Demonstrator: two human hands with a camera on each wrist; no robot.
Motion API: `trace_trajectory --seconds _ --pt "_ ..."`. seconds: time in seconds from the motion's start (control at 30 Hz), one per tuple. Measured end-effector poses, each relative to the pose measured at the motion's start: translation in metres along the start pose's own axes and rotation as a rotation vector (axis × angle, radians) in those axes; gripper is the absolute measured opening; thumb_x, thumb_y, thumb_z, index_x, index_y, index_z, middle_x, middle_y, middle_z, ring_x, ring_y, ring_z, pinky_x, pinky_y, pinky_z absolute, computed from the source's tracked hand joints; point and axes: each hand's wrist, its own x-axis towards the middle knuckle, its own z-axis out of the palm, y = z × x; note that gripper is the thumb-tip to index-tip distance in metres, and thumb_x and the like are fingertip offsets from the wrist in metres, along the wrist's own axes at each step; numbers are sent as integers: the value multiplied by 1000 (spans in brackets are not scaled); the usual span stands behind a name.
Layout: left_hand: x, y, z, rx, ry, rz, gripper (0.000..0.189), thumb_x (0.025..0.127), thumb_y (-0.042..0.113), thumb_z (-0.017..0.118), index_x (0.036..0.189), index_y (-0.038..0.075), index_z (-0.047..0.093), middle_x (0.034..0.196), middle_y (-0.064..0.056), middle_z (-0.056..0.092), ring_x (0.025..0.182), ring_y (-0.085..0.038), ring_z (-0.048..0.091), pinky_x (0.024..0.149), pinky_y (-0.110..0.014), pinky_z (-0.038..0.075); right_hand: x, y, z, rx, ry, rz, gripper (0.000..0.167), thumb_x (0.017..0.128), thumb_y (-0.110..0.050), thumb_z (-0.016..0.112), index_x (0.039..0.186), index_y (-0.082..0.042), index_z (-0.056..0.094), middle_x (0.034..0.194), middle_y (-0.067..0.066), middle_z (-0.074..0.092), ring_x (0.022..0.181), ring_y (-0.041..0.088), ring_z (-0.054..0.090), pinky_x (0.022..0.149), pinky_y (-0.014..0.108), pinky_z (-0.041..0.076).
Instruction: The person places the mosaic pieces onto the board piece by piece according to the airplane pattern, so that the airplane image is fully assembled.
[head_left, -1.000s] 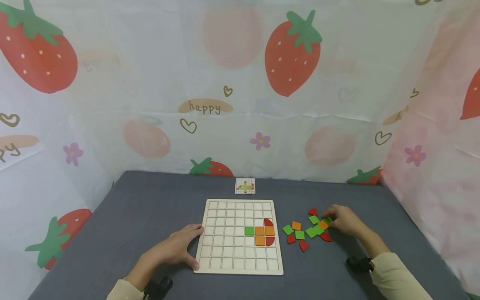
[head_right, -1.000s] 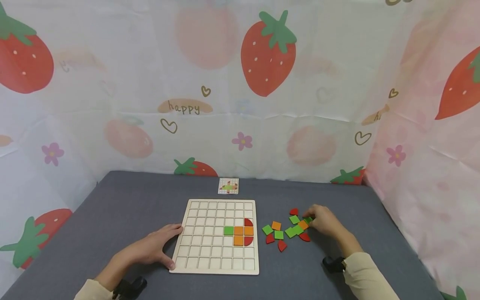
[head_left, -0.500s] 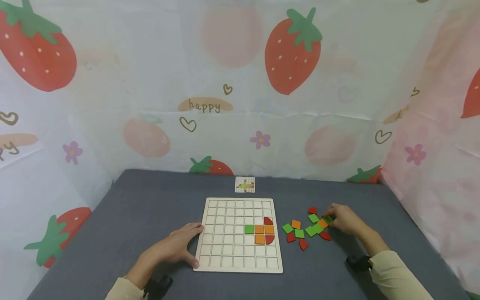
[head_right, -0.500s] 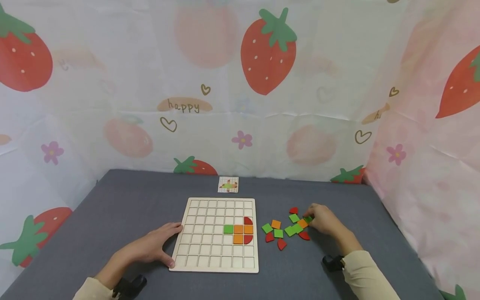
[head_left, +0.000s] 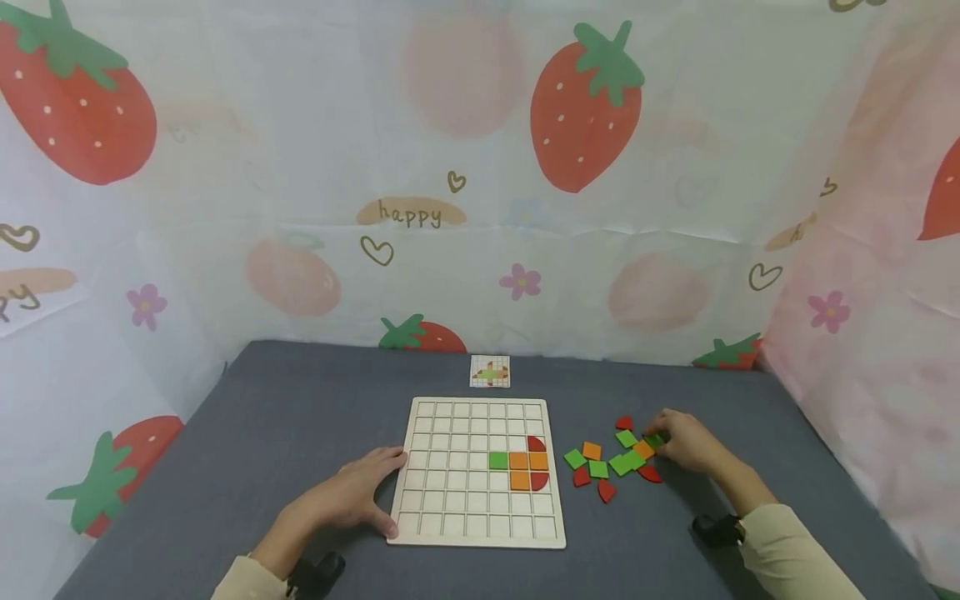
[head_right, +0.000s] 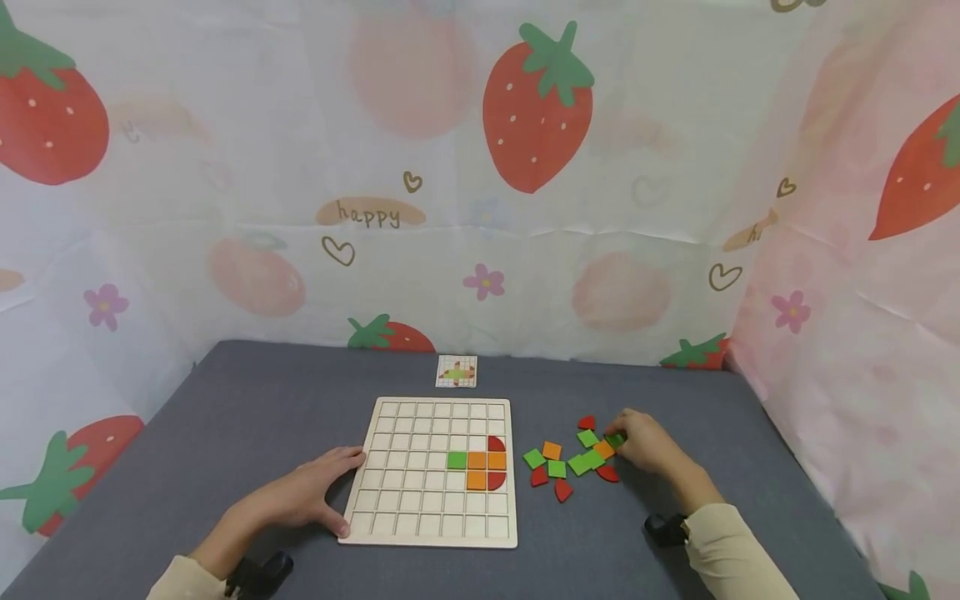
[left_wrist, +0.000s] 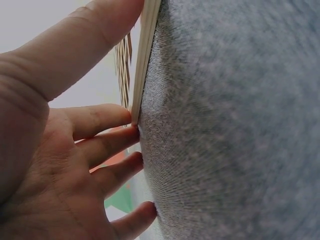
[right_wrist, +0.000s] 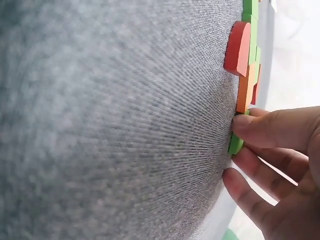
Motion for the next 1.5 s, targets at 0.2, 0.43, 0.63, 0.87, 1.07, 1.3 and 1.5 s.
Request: trace_trajectory --seconds 0.2,0.43,0.63,0.87,1.07,1.3,1.5 --pt "0 -2 1 -4 -13 2 103 63 32 89 146 -3 39 154 -22 34 145 -43 27 108 -68 25 -4 4 0 11 26 -20 23 79 1 73 102 3 72 97 13 65 87 28 61 73 42 52" --pt "0 0 0 0 -2 0 103 62 31 89 145 -3 40 153 -23 35 145 -43 28 108 -68 25 -9 7 -1 41 62 -7 24 81 -4 73 104 4 71 96 12 65 86 27 62 72 41 53" --pt "0 0 0 1 10 14 102 60 28 90 144 -4 42 152 -23 37 144 -44 29 107 -69 26 -14 -3 -2 84 113 0 24 82 -7 73 104 3 71 93 10 65 83 23 63 68 35 53" --pt "-1 0 1 -1 27 18 102 59 28 90 143 -5 42 151 -23 38 143 -44 30 106 -69 26 -17 -28 -1 108 162 -39 24 83 -7 72 105 3 72 89 5 61 82 18 58 67 31 50" --pt "-1 -1 2 1 32 8 102 59 28 90 143 -5 42 151 -24 38 143 -44 30 106 -69 26 -14 -48 7 134 162 -71 25 83 -7 73 107 0 72 93 5 63 84 18 58 69 30 52" --pt "-1 -1 2 3 32 15 102 60 29 90 143 -5 42 151 -23 38 143 -44 30 106 -69 26 -9 -77 16 156 149 -99 24 83 -7 73 106 -1 72 99 4 64 86 16 58 71 28 52" --pt "-1 -3 2 7 29 17 102 60 30 90 143 -5 42 151 -23 38 143 -43 31 106 -68 28 -5 -101 23 194 120 -145 23 83 -5 73 105 0 72 98 4 65 87 18 60 74 30 54"
